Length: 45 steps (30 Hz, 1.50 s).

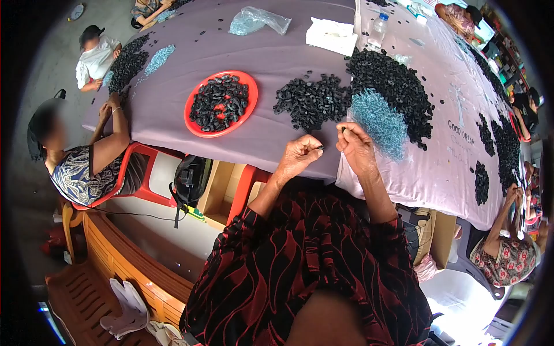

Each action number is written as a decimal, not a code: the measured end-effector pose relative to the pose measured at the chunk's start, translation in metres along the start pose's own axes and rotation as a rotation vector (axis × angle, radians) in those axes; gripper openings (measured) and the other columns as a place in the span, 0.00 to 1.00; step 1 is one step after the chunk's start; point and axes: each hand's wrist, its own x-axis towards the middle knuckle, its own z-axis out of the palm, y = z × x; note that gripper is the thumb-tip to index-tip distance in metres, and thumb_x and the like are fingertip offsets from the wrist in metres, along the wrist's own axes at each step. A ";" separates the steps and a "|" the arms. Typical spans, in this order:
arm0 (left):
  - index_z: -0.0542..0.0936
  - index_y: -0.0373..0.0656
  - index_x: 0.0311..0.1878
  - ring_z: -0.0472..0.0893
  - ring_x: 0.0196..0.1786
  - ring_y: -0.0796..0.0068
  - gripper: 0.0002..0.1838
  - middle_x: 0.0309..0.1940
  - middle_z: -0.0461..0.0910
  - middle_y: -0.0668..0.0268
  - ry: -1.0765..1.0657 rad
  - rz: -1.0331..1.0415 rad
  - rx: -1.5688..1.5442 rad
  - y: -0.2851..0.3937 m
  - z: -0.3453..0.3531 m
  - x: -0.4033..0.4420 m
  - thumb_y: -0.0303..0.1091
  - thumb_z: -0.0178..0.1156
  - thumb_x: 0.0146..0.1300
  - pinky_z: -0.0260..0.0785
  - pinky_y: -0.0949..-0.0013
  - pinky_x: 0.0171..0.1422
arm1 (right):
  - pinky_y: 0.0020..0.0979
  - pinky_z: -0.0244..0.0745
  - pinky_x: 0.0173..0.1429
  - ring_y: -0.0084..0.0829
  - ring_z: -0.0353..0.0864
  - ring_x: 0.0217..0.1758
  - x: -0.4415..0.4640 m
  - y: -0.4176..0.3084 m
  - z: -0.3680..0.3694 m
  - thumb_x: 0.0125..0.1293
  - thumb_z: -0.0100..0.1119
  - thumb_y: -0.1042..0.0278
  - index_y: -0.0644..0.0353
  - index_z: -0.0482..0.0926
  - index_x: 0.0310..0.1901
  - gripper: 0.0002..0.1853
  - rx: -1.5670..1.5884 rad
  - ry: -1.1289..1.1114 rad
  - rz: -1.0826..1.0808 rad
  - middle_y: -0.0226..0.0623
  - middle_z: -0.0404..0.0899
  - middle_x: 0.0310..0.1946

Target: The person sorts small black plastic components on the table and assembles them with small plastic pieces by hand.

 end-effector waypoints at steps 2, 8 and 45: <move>0.74 0.40 0.31 0.62 0.25 0.93 0.04 0.22 0.67 0.80 -0.003 0.029 -0.003 -0.002 0.000 0.001 0.21 0.58 0.57 0.57 0.83 0.28 | 0.24 0.66 0.35 0.19 0.69 0.28 -0.001 -0.001 0.001 0.65 0.52 0.72 0.64 0.77 0.44 0.08 -0.045 -0.024 -0.008 0.31 0.75 0.31; 0.74 0.38 0.35 0.71 0.27 0.88 0.03 0.25 0.73 0.74 -0.019 0.030 -0.102 0.002 -0.002 0.002 0.21 0.58 0.59 0.66 0.81 0.32 | 0.21 0.67 0.34 0.18 0.70 0.28 -0.006 -0.002 0.005 0.66 0.51 0.73 0.64 0.77 0.44 0.09 -0.282 -0.031 -0.003 0.30 0.74 0.30; 0.77 0.37 0.38 0.70 0.27 0.89 0.03 0.25 0.73 0.74 -0.036 0.018 -0.024 0.001 0.000 0.000 0.22 0.57 0.60 0.65 0.82 0.32 | 0.18 0.70 0.33 0.14 0.71 0.27 -0.009 0.006 0.001 0.63 0.55 0.74 0.62 0.77 0.40 0.06 -0.680 -0.081 0.042 0.26 0.76 0.29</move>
